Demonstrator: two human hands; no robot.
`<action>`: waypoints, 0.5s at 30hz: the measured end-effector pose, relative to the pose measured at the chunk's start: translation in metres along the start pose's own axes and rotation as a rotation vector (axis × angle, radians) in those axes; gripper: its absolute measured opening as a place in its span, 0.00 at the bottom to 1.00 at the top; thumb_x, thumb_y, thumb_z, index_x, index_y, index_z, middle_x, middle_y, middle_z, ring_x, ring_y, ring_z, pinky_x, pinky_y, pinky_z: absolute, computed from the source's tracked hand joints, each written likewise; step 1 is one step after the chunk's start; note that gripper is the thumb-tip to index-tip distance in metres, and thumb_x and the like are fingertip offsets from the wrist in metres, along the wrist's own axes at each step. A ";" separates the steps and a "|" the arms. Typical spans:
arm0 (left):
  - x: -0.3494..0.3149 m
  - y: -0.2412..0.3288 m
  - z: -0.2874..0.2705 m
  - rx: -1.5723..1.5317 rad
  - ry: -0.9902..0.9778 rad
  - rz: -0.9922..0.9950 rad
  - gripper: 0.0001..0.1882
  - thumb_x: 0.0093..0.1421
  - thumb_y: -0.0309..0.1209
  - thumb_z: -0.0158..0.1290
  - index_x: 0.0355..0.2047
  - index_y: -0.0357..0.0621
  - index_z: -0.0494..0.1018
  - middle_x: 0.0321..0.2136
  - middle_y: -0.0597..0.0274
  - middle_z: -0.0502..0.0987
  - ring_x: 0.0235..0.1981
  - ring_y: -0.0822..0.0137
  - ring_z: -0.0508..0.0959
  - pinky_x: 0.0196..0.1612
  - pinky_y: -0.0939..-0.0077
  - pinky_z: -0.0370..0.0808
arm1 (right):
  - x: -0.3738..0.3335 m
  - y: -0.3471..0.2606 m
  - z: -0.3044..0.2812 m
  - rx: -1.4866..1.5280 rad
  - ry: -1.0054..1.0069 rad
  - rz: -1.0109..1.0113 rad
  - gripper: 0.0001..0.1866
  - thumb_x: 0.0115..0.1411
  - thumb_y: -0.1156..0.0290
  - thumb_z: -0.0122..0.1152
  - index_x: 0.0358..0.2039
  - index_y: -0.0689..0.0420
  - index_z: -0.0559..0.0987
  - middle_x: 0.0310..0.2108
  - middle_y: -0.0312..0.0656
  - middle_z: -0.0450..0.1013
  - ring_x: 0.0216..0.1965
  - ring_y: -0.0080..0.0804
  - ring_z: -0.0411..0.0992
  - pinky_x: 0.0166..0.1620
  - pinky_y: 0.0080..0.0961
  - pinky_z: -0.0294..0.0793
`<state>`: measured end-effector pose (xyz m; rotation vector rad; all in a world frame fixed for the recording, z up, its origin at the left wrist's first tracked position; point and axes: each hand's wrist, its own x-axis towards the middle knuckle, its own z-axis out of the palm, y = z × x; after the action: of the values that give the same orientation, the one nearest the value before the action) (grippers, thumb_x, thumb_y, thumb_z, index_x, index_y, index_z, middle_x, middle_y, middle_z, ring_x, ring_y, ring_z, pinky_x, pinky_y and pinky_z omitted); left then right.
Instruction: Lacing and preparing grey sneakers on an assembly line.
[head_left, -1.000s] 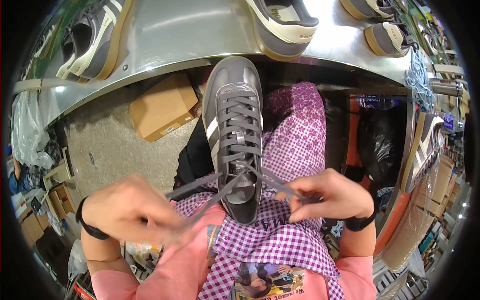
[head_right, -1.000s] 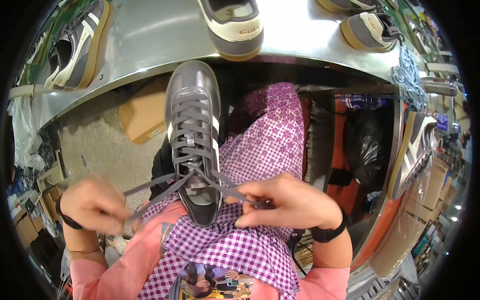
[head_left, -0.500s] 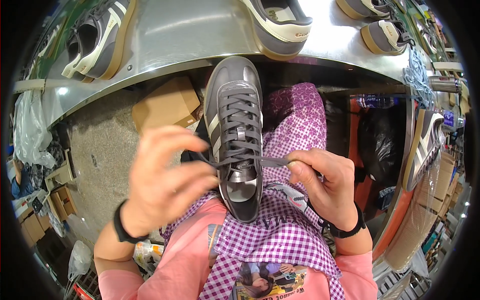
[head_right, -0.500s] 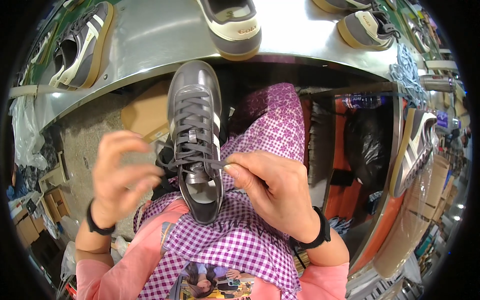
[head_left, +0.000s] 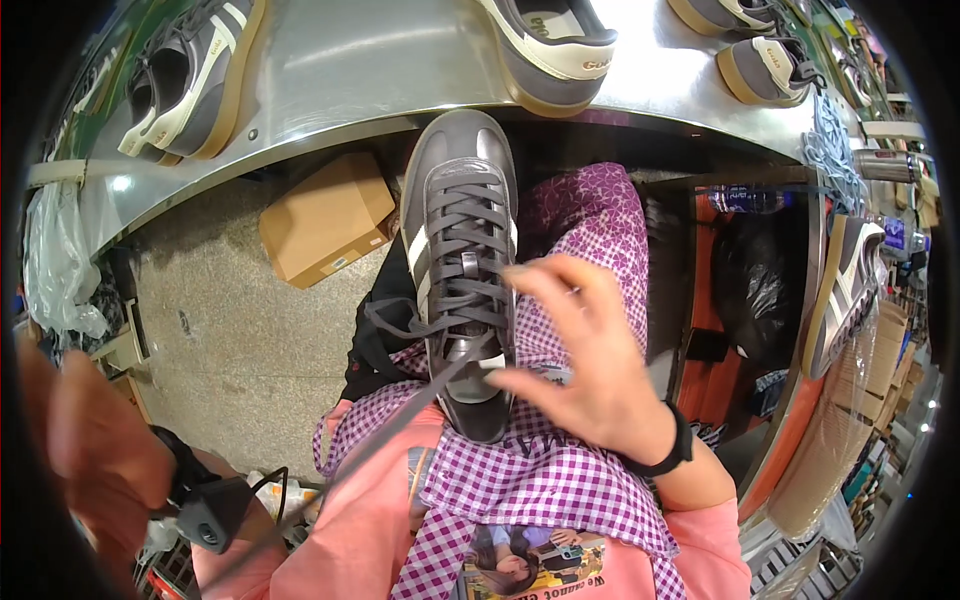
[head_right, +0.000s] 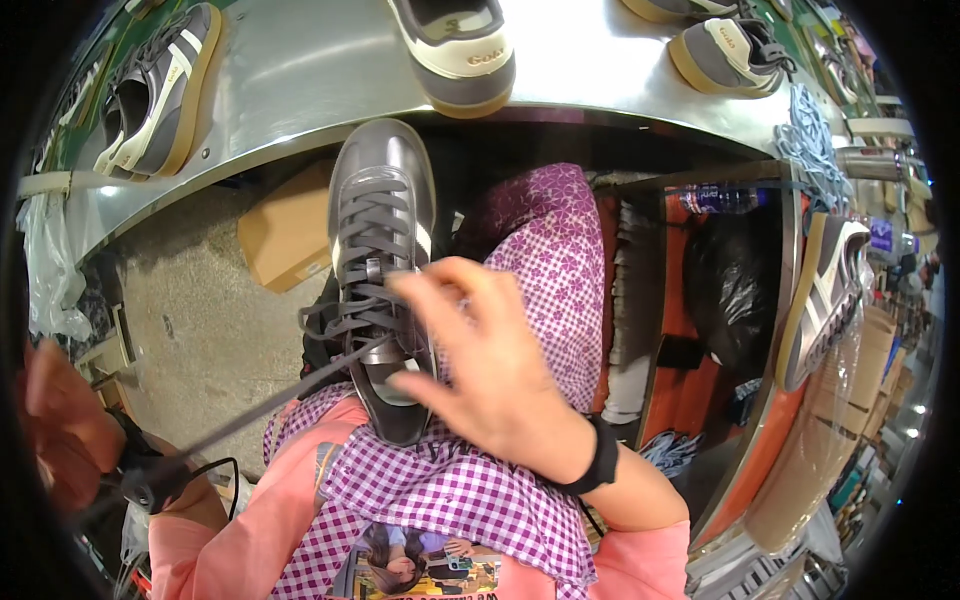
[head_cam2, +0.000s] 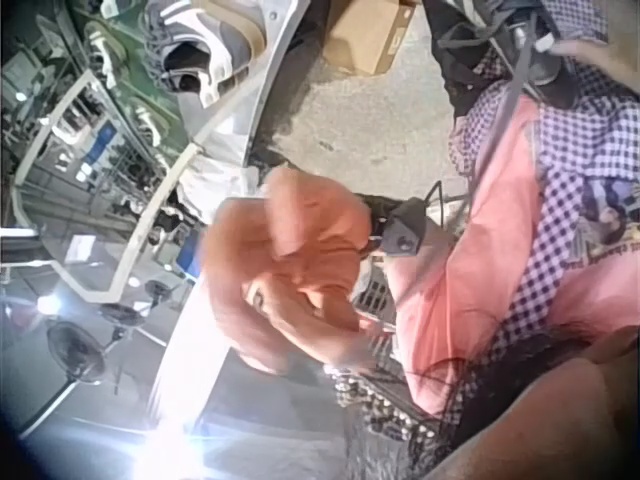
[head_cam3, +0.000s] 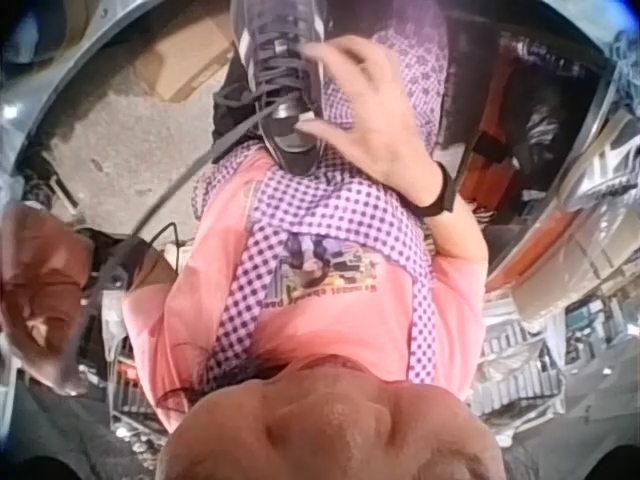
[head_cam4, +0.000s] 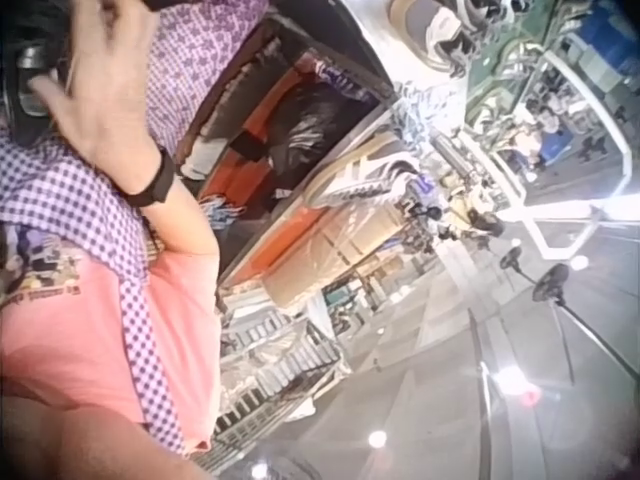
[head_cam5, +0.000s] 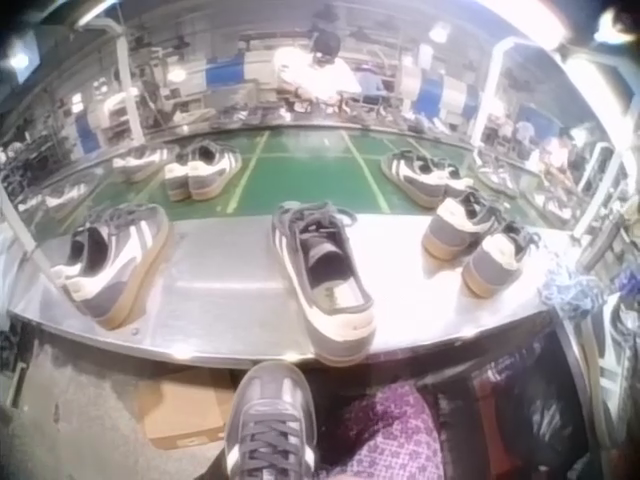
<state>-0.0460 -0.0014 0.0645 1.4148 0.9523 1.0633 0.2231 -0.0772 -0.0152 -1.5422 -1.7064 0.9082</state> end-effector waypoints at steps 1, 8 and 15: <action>0.002 -0.006 0.007 0.163 -0.134 0.113 0.20 0.56 0.38 0.57 0.46 0.44 0.73 0.40 0.56 0.76 0.45 0.59 0.74 0.48 0.64 0.69 | 0.004 -0.003 0.007 -0.053 -0.039 -0.098 0.23 0.44 0.74 0.70 0.44 0.57 0.75 0.45 0.45 0.67 0.48 0.45 0.63 0.52 0.37 0.65; 0.007 -0.078 0.041 0.871 -0.579 0.187 0.22 0.41 0.29 0.66 0.40 0.40 0.77 0.28 0.62 0.77 0.28 0.61 0.76 0.34 0.68 0.69 | 0.008 -0.001 -0.028 1.083 -0.289 0.261 0.06 0.53 0.79 0.66 0.32 0.61 0.78 0.30 0.40 0.74 0.24 0.29 0.72 0.30 0.21 0.70; 0.006 -0.080 0.052 1.146 -0.393 0.695 0.12 0.46 0.29 0.53 0.33 0.40 0.77 0.25 0.65 0.74 0.26 0.68 0.75 0.27 0.73 0.70 | 0.007 0.001 0.028 -0.258 0.017 -0.160 0.12 0.46 0.73 0.72 0.34 0.56 0.82 0.21 0.38 0.65 0.18 0.33 0.67 0.22 0.29 0.66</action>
<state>0.0055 -0.0014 -0.0162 2.9246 0.7863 0.6028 0.1992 -0.0722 -0.0308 -1.5421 -1.9640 0.6113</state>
